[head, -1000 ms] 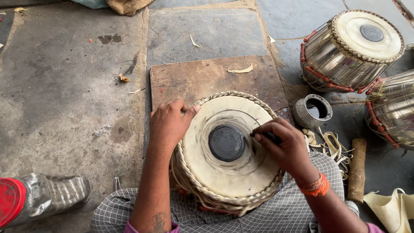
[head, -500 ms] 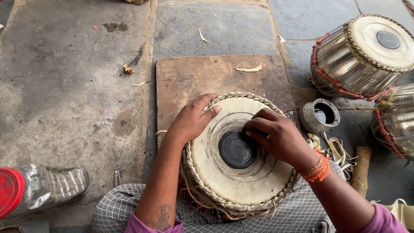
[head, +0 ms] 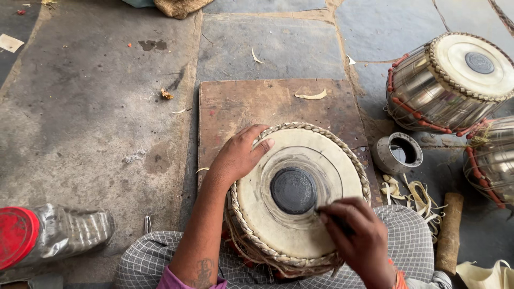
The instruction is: The person sits on the floor and rubs a dark paste onto the central black patch of a tabla drum head, first using a small cloth-wrapped applicator and later a small stone-like tool, periodically rewrapping the cloth and dipping toward a small bowl of liquid. Finished tabla drums sit nearby on the floor.
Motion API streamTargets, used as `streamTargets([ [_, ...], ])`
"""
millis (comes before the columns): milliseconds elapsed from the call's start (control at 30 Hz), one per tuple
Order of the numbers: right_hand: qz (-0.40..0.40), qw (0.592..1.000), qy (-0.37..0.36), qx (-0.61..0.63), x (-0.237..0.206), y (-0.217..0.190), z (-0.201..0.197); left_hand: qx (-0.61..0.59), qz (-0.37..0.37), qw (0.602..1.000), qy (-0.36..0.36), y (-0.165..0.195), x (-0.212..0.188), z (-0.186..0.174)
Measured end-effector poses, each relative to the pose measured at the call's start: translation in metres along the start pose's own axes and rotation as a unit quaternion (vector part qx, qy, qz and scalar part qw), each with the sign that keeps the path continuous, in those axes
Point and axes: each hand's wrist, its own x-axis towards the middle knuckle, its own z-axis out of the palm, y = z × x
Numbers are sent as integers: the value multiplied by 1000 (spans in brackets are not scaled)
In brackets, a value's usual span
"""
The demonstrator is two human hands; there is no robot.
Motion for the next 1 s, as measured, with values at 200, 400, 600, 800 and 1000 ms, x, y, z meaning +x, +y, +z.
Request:
streamTargets([
  [200, 7, 998, -24, 54, 54, 38, -17, 77, -177, 981, -31, 16, -17, -18],
  [400, -33, 990, -117, 75, 88, 31, -21, 5, 8, 1000, -13, 11, -1, -3],
  [600, -136, 973, -183, 45, 112, 16, -7, -20, 25, 999, -8, -2, 2, 5],
  [800, -208, 954, -213, 16, 118, 19, -5, -34, 16, 999, -11, -3, 0, 5],
  [1000, -112, 977, -171, -52, 78, 21, -19, -24, -13, 999, -21, 0, 1, 4],
])
